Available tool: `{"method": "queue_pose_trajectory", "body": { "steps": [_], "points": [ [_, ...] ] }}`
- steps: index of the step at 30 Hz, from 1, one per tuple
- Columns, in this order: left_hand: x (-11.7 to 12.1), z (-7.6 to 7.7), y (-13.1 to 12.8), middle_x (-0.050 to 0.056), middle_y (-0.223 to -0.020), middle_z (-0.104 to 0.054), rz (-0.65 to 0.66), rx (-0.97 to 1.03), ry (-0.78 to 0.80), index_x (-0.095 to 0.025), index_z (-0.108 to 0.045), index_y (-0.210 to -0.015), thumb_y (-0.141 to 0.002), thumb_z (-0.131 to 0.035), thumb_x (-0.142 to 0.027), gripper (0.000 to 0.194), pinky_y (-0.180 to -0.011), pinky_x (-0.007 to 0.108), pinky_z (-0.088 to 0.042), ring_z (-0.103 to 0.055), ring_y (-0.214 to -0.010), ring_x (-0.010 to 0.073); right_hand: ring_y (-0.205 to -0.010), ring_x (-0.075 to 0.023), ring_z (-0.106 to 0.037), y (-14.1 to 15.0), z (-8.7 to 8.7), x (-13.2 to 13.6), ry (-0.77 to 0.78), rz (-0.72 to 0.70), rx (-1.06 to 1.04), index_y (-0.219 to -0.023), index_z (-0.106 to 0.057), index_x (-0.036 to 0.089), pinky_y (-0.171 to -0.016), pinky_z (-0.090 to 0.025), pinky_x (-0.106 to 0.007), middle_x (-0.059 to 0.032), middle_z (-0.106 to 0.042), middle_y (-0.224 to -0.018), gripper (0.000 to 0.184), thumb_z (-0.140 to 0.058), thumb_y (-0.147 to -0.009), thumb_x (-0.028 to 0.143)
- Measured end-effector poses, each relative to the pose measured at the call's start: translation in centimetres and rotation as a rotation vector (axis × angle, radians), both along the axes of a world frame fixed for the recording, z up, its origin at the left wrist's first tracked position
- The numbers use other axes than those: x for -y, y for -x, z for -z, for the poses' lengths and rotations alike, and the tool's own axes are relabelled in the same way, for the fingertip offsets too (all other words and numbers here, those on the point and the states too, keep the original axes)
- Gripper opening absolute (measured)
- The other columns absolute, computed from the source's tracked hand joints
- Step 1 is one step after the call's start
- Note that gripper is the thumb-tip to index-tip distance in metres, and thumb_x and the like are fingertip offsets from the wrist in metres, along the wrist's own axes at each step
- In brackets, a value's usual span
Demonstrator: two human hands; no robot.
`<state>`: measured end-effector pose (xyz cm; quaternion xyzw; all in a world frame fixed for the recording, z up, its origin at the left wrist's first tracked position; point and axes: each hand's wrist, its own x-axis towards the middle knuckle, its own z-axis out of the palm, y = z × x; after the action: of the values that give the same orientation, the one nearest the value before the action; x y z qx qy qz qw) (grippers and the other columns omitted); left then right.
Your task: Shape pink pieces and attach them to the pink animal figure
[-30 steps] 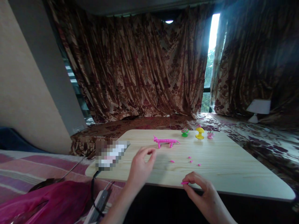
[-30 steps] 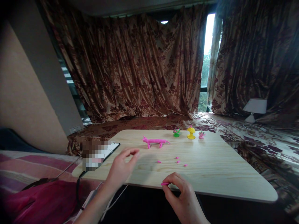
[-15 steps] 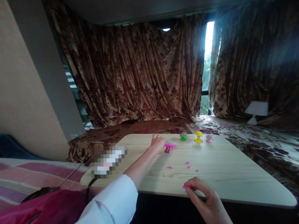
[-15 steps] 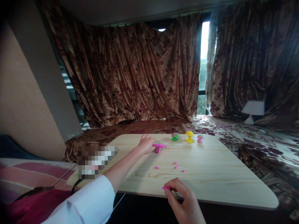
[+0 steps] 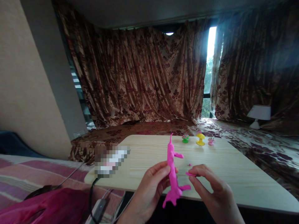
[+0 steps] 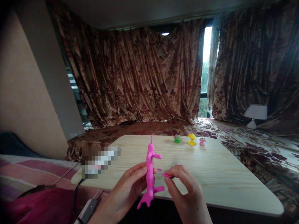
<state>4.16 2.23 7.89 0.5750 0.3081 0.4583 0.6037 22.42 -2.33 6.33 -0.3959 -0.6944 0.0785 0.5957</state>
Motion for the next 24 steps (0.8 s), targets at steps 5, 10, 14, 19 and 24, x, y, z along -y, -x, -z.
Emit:
{"method": "queue_pose_trajectory", "body": {
  "steps": [5,10,14,19,24],
  "points": [
    [3.2,1.2,-0.5,0.009,-0.080,-0.071,0.064,0.416,0.386,-0.013,-0.069,-0.099,-0.075,-0.069,-0.025,0.027,-0.066,0.023,-0.047,-0.062,-0.068,0.0135,-0.074,-0.0139,-0.056,1.2,-2.7,1.1,-0.066,0.040,0.100,-0.088,-0.060,0.023,-0.065,-0.047,-0.025,0.0002,-0.058,-0.080,0.011,-0.059,-0.082,0.014],
    [3.7,0.9,-0.8,0.010,-0.085,-0.072,0.049,0.456,0.364,-0.013,-0.069,-0.101,-0.072,-0.071,-0.025,0.032,-0.073,0.027,-0.046,-0.064,-0.077,0.0184,-0.085,-0.0205,-0.053,1.6,-3.5,1.9,-0.145,0.229,0.331,-0.092,-0.063,0.025,-0.072,-0.045,-0.036,-0.0049,-0.053,-0.091,0.014,-0.061,-0.080,0.017],
    [4.0,1.0,-0.9,0.010,-0.088,-0.072,0.063,0.460,0.370,-0.014,-0.070,-0.099,-0.070,-0.071,-0.026,0.031,-0.078,0.029,-0.047,-0.065,-0.079,0.0193,-0.093,-0.0237,-0.050,1.6,-4.2,2.1,-0.185,0.256,0.429,-0.090,-0.064,0.025,-0.077,-0.043,-0.041,-0.0071,-0.051,-0.100,0.015,-0.059,-0.079,0.016],
    [3.8,1.5,-1.2,0.010,-0.091,-0.073,0.074,0.471,0.386,-0.015,-0.069,-0.102,-0.068,-0.074,-0.028,0.037,-0.079,0.029,-0.048,-0.066,-0.081,0.0196,-0.097,-0.0245,-0.048,1.5,-4.4,2.1,-0.191,0.256,0.458,-0.087,-0.065,0.024,-0.078,-0.042,-0.040,-0.0069,-0.051,-0.102,0.013,-0.059,-0.079,0.016],
    [4.0,1.3,-1.4,0.010,-0.092,-0.073,0.074,0.462,0.375,-0.016,-0.069,-0.104,-0.068,-0.073,-0.029,0.038,-0.079,0.031,-0.048,-0.066,-0.082,0.0207,-0.095,-0.0244,-0.049,1.7,-4.4,2.0,-0.185,0.271,0.469,-0.087,-0.066,0.025,-0.078,-0.041,-0.040,-0.0065,-0.052,-0.100,0.013,-0.058,-0.079,0.017]
  ]
}}
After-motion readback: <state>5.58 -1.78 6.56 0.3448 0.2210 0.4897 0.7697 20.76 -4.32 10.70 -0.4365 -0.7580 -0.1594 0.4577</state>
